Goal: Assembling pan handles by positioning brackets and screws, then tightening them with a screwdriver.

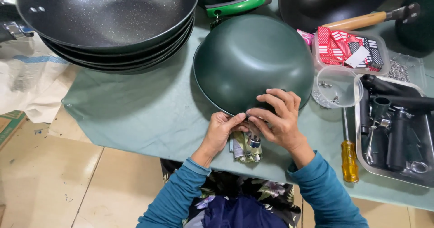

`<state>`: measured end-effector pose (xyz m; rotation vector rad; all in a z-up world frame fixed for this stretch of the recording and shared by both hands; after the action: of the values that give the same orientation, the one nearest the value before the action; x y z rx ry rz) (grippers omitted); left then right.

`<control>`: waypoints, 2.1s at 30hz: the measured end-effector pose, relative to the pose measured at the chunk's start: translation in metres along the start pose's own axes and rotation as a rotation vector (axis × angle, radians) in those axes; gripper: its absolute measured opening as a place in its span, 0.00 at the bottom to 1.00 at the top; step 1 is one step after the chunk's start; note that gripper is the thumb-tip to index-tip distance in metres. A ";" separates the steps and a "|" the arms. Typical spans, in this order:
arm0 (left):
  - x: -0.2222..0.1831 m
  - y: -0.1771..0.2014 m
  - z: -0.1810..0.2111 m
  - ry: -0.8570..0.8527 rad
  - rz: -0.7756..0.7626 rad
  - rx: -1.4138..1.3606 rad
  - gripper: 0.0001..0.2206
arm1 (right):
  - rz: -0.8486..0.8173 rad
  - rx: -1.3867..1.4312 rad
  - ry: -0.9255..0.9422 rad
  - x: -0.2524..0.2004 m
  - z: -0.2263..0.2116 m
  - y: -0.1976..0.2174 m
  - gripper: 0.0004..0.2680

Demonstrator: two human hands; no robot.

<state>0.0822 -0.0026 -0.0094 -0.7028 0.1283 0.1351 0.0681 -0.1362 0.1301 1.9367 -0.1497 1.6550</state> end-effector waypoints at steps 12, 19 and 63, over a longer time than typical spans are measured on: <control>0.011 0.025 -0.017 0.015 0.057 0.006 0.08 | 0.120 0.099 -0.496 -0.040 0.041 0.065 0.15; 0.020 0.035 -0.023 -0.006 0.069 -0.010 0.08 | -0.094 0.022 -0.923 -0.088 0.006 0.038 0.10; 0.007 0.034 -0.030 0.021 0.022 0.007 0.12 | -0.333 -0.727 -0.604 -0.082 0.069 0.040 0.36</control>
<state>0.0811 0.0043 -0.0549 -0.6962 0.1564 0.1482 0.0917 -0.2264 0.0635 1.6857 -0.5440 0.6236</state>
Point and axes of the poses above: each hand's wrist, its own x-axis towards the middle knuckle, its own y-axis out of the back of the hand, z = x × y, the point moved 8 cm from there along x, towards the middle knuckle, and after that the axes turned 8 degrees about z, right-handed, at the moved point
